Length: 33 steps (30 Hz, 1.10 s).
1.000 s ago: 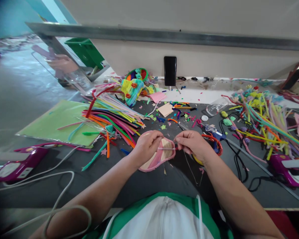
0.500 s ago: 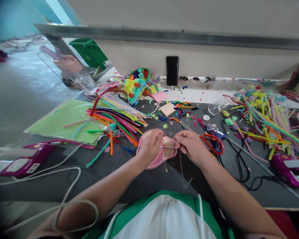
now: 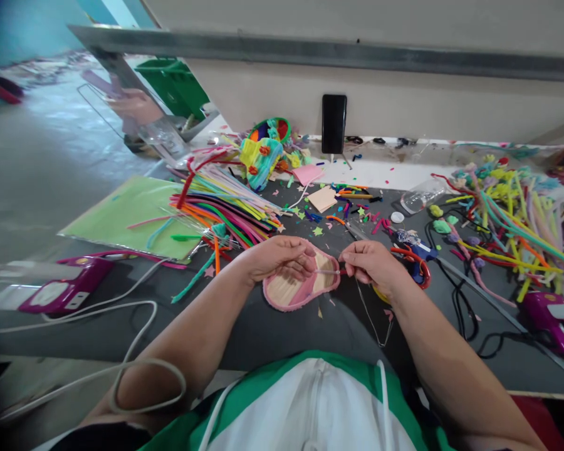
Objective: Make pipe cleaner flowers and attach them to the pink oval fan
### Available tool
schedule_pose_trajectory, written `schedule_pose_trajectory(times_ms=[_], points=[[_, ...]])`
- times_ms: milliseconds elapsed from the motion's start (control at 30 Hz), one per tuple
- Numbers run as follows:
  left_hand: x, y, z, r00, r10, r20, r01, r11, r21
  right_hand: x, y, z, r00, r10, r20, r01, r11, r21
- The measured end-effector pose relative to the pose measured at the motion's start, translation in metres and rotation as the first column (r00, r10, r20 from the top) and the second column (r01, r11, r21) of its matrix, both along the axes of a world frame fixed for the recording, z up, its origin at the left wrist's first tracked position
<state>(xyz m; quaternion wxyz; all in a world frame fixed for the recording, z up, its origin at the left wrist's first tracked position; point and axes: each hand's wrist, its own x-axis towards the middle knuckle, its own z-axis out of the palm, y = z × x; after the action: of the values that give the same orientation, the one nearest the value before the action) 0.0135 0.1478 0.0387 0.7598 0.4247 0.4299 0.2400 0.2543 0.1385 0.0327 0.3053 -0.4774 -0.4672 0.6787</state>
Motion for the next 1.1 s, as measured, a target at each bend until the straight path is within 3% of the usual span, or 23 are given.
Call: schedule_pose_trajectory(times_ms=[200, 400, 600, 833, 1100], points=[[0.003, -0.002, -0.005, 0.995, -0.083, 0.06, 0.085, 0.996, -0.025, -0.001, 0.001, 0.0, 0.999, -0.021, -0.03, 0.022, 1.0, 0.015], [0.004, -0.002, -0.016, 0.98, -0.087, 0.177, 0.109, 0.987, -0.119, -0.002, 0.002, -0.002, 0.994, -0.07, -0.087, 0.074, 0.996, 0.046], [0.007, -0.002, -0.025, 0.968, -0.005, 0.251, 0.028, 0.996, -0.088, -0.002, 0.004, -0.01, 0.989, -0.088, -0.116, 0.095, 0.994, 0.054], [0.015, -0.006, -0.02, 0.971, 0.102, 0.216, -0.108, 0.994, 0.016, -0.006, 0.002, -0.012, 0.977, -0.144, -0.159, 0.156, 0.985, 0.066], [0.012, -0.002, -0.02, 0.988, 0.092, 0.123, -0.101, 0.993, 0.064, -0.009, 0.004, -0.016, 0.977, -0.153, -0.149, 0.162, 0.985, 0.052]])
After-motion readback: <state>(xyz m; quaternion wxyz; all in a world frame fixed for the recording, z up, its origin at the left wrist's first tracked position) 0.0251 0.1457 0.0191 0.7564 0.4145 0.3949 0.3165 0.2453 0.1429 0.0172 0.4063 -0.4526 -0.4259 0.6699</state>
